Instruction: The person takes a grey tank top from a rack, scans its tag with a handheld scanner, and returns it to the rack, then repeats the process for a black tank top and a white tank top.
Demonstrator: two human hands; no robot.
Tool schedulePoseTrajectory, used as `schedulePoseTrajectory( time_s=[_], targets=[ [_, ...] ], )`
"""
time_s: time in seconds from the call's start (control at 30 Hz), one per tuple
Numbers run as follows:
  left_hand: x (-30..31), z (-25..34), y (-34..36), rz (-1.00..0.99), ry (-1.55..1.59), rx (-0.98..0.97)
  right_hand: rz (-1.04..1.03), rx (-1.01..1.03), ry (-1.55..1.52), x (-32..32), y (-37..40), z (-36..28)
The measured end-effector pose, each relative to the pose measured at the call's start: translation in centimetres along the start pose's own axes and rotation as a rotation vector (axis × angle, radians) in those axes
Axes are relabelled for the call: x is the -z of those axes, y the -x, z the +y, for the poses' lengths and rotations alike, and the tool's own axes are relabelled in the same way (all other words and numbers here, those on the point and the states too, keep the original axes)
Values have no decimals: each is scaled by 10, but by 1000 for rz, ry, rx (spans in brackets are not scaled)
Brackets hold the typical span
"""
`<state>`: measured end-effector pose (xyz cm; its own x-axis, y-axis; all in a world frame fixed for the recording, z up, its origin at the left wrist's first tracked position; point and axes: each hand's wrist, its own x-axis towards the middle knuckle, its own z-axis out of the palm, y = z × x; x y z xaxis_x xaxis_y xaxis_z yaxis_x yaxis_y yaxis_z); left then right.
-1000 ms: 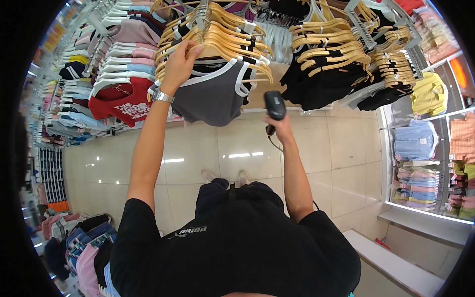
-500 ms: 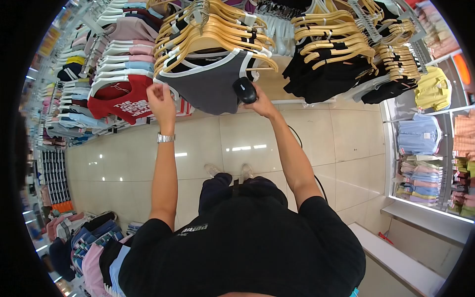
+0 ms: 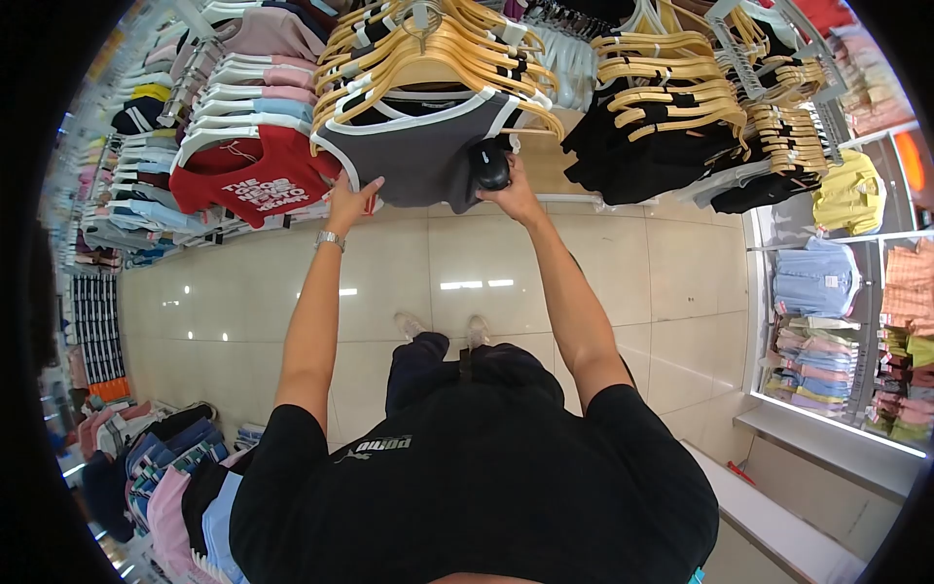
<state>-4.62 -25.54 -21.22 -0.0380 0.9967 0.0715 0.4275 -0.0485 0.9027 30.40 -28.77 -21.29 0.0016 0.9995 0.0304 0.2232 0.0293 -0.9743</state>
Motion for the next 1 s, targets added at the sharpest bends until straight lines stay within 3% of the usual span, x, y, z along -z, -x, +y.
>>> schedulePoseTrajectory(
  time_s=[0.1, 0.17, 0.3, 0.4, 0.5, 0.57, 0.7, 0.83, 1.0],
  targets=[
    [-12, 6, 8, 10, 170, 97, -87, -32, -49, 4, 4, -4],
    [-18, 30, 17, -6, 246, 144, -226, -158, 93, 6, 2, -25],
    [-30, 27, 26, -188, 342, 207, -353, -383, 80, -4, -4, -34],
    [-35, 25, 27, -303, 382, 372, -223, -214, -94, -17, -5, -21],
    [-41, 25, 29, -357, 418, 492, -148, -188, -132, -23, -5, -18],
    [-41, 30, 33, -412, 440, 543, -244, -272, -108, -21, -10, -13],
    [-34, 43, 48, -506, 497, 511, -362, -373, -147, -12, 2, -28],
    [-33, 22, 61, -510, 648, 514, -452, -245, -258, -5, 38, -51],
    [-23, 35, 100, -474, 756, 494, -438, -258, -444, 9, 80, -61]
  ],
)
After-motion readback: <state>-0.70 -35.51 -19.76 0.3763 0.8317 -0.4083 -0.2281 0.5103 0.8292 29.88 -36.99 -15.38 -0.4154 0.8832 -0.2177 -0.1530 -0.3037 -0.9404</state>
